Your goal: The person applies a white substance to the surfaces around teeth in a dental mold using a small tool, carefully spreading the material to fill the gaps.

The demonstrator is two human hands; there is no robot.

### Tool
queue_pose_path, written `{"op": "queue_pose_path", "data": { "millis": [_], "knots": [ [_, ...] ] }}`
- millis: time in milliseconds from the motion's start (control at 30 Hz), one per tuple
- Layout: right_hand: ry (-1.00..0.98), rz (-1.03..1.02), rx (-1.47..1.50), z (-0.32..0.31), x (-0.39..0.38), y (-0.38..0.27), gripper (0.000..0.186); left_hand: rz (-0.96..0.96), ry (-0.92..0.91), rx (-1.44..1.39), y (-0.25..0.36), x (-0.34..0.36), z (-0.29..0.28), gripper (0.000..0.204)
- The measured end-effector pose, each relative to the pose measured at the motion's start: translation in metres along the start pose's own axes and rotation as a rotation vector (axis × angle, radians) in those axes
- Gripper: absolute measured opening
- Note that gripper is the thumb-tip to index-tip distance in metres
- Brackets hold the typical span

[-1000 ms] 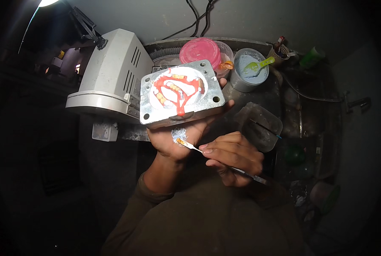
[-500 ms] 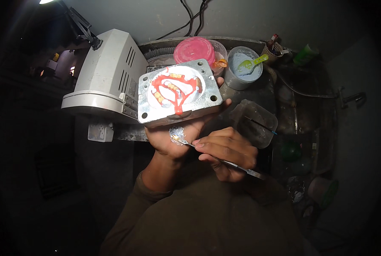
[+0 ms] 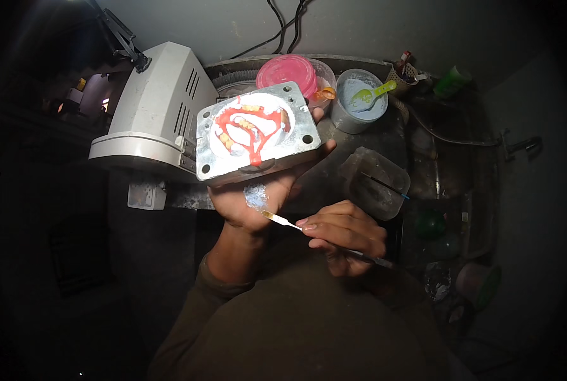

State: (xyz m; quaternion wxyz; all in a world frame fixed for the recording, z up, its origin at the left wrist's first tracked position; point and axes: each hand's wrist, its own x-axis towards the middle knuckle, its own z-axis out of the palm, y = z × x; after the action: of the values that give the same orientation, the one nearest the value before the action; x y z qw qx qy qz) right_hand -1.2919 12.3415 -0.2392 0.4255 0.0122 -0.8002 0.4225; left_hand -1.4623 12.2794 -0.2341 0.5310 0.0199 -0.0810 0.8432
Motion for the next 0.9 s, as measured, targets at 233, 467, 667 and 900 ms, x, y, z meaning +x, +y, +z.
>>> {"op": "queue_pose_path", "data": {
  "millis": [233,467,667,900],
  "knots": [
    [-0.051,0.080,-0.021,-0.002,0.012,-0.001,0.014,-0.025,0.037,-0.004,-0.003,-0.006,-0.005,0.098],
    [-0.052,0.103,-0.035,0.010,0.007,-0.003,0.013,0.020,-0.015,0.069,-0.001,-0.018,-0.019,0.101],
    [-0.032,0.176,0.045,0.017,0.002,-0.008,0.014,0.035,0.008,0.073,0.003,-0.021,-0.016,0.102],
    [0.008,0.217,0.114,0.020,-0.001,-0.009,0.014,0.023,-0.013,0.060,0.005,-0.025,-0.015,0.102]
  ]
}}
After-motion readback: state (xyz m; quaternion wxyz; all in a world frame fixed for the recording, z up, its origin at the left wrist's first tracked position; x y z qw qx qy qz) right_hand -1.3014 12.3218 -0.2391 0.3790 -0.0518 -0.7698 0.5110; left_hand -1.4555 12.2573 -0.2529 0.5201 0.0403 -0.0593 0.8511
